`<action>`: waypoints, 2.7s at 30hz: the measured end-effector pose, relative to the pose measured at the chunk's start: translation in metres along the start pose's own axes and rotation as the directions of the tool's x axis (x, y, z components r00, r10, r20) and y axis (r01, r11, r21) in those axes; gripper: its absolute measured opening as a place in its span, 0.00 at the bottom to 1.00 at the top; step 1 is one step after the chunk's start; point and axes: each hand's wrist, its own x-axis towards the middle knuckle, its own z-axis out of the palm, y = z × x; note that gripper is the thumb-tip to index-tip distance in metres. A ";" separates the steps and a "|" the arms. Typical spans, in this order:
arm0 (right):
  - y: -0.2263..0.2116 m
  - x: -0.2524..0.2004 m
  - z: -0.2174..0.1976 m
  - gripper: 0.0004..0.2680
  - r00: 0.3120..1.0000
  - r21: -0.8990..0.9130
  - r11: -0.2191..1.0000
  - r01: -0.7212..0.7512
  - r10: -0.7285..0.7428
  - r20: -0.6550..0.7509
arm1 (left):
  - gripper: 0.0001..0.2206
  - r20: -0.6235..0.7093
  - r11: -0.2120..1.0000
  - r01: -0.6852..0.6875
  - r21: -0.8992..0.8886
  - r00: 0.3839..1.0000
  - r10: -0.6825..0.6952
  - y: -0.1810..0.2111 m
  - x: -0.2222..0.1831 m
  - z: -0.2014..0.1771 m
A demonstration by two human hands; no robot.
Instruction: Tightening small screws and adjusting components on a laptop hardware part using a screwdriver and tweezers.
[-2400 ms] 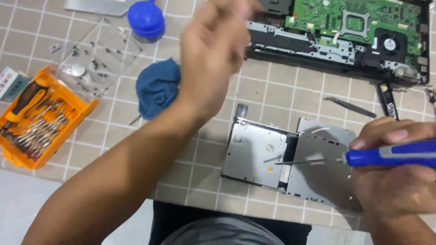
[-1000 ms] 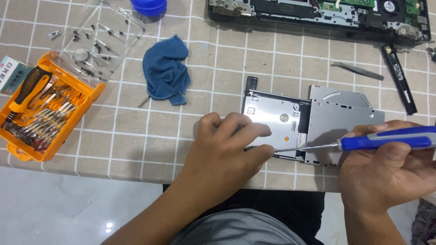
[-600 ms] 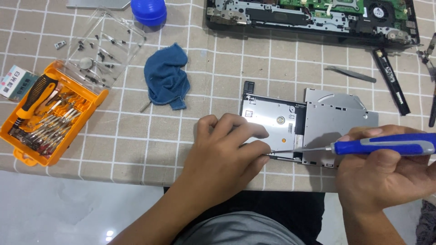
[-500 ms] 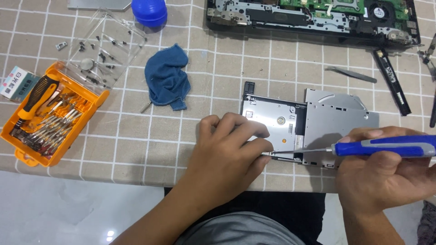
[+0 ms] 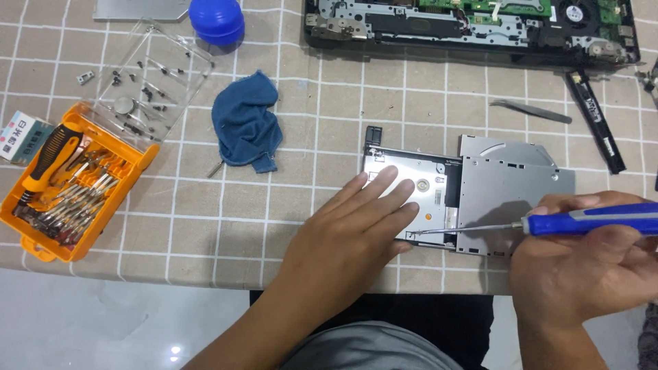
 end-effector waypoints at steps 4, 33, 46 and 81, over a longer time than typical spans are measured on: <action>0.001 0.000 -0.001 0.12 1.000 -0.031 0.999 0.010 -0.010 0.007 | 0.16 0.018 0.999 -0.017 -0.050 1.000 0.018 -0.001 0.000 0.001; 0.004 -0.013 -0.014 0.16 0.997 0.033 0.999 -0.006 0.003 0.079 | 0.12 -0.059 0.999 -0.006 -0.051 0.998 0.003 -0.002 0.004 -0.006; -0.025 -0.019 0.005 0.19 0.984 0.020 0.984 -0.179 0.179 -0.021 | 0.10 -0.021 0.989 0.033 -0.146 0.999 -0.037 -0.001 0.007 -0.013; -0.038 -0.002 -0.020 0.08 0.749 0.730 0.460 -0.505 0.654 0.106 | 0.01 -0.096 0.983 0.089 -0.162 0.990 -0.105 0.001 0.010 -0.005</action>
